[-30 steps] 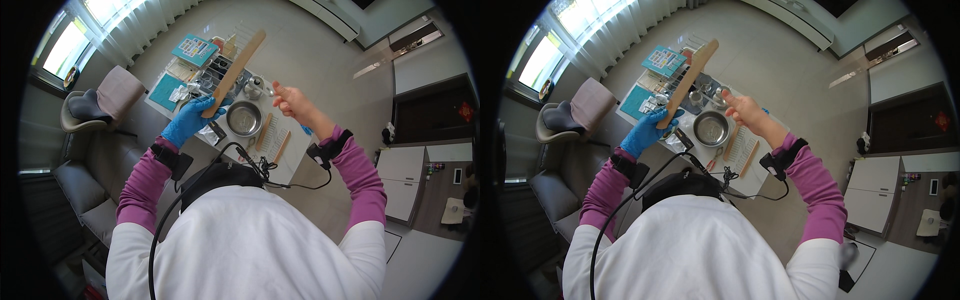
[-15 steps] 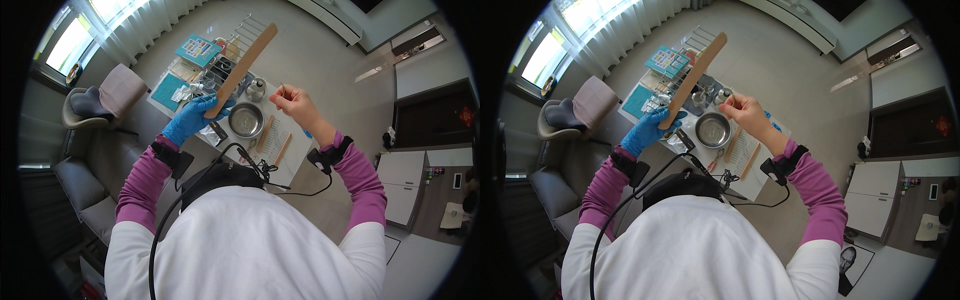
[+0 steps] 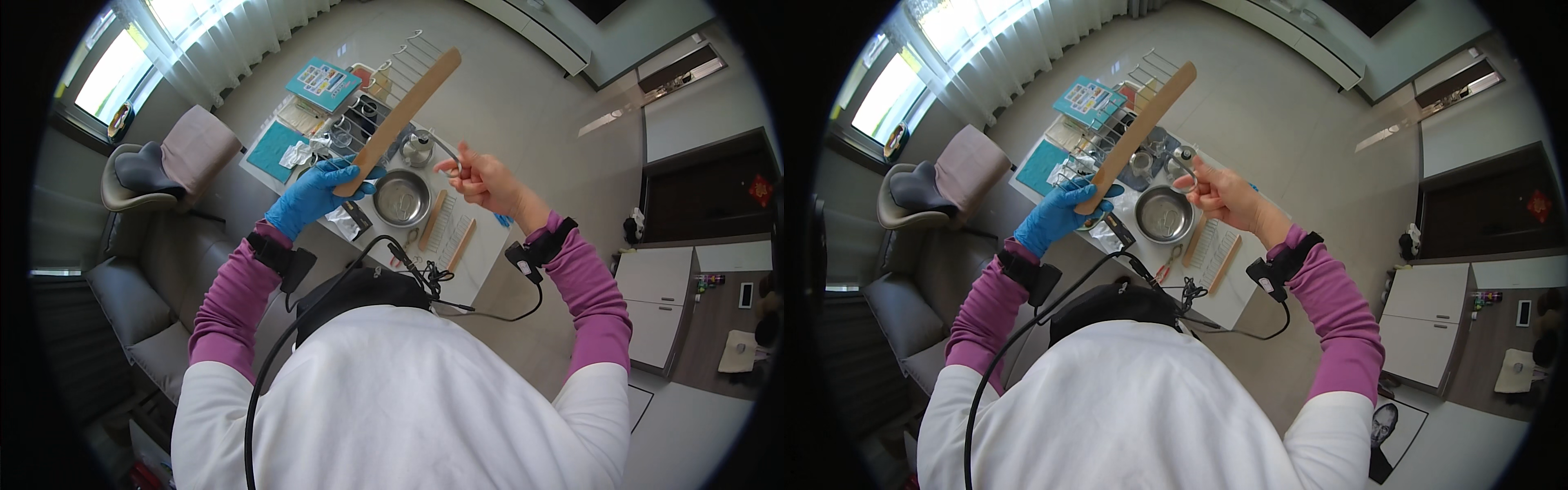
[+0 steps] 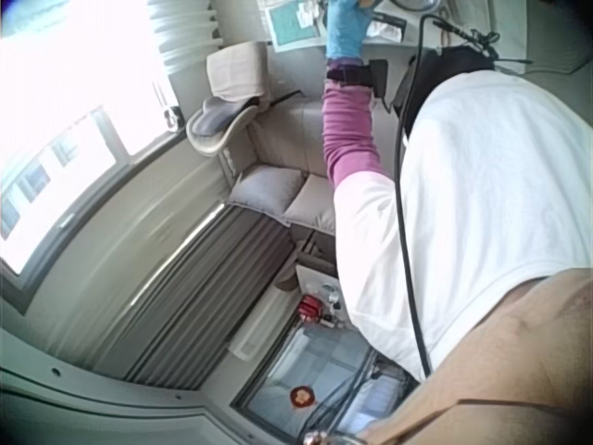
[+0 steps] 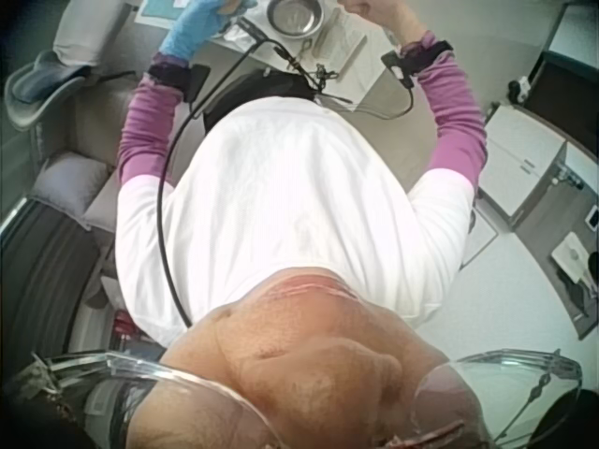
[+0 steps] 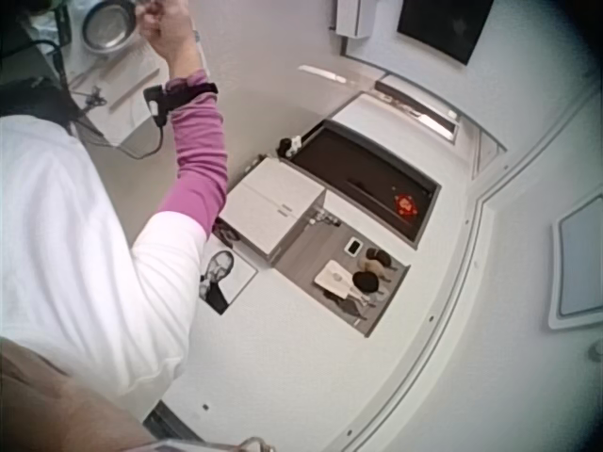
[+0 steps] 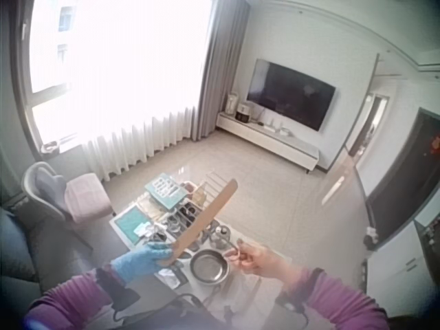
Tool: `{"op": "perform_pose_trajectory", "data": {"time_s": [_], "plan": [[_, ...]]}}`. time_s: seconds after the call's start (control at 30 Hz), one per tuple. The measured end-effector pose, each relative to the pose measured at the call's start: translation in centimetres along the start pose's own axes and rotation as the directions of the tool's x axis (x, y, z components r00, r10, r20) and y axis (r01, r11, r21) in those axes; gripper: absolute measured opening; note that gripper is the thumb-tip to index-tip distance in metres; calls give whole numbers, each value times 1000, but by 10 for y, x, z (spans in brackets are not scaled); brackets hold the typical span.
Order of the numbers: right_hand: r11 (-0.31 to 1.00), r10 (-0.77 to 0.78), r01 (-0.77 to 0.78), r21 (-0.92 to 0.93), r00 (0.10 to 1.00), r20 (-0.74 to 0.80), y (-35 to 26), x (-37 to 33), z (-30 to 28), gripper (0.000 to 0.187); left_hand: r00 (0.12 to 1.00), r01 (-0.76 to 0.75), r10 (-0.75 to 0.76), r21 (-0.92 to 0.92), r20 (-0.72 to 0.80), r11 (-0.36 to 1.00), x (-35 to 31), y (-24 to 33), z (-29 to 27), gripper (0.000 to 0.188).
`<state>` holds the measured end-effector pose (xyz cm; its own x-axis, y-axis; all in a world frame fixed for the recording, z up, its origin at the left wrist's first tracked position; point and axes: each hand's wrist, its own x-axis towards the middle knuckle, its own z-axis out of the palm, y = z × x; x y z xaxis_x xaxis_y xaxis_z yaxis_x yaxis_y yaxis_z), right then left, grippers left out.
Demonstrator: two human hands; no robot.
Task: The person assembles wooden hair rollers by inserting metal rods into the slots of a wooden holder. They repeatedly pick up rods, align them with the slots, and push them through to form complete rollers. The person handles the wooden holder and metal rods throughout the process.
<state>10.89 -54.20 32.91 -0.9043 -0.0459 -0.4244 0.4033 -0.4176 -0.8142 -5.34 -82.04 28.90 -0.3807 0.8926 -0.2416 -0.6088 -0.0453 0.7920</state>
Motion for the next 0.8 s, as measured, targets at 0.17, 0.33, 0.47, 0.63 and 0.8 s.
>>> {"op": "perform_pose_trajectory", "data": {"time_s": [0.17, 0.33, 0.47, 0.63, 0.8], "plan": [[993, 8, 3, -119, 996, 91, 0, -4, 4, 29, 999, -4, 3, 27, 33, 1000, 2, 2, 5, 46], [969, -110, 112, -221, 994, 21, 4, -7, 6, 22, 995, 11, -15, 38, 96, 999, 0, 6, 13, 48], [975, -130, 137, -177, 990, 48, 0, -5, -1, 24, 995, -78, 50, 352, 87, 933, -2, 9, 24, 42], [910, -179, 190, -369, 982, 64, 0, -7, -6, 29, 987, -155, 102, 588, 122, 794, -4, 17, 31, 36], [889, -176, 174, -423, 984, 33, -2, -8, -6, 29, 988, -152, 97, 649, 120, 746, -4, 20, 31, 34]]}}
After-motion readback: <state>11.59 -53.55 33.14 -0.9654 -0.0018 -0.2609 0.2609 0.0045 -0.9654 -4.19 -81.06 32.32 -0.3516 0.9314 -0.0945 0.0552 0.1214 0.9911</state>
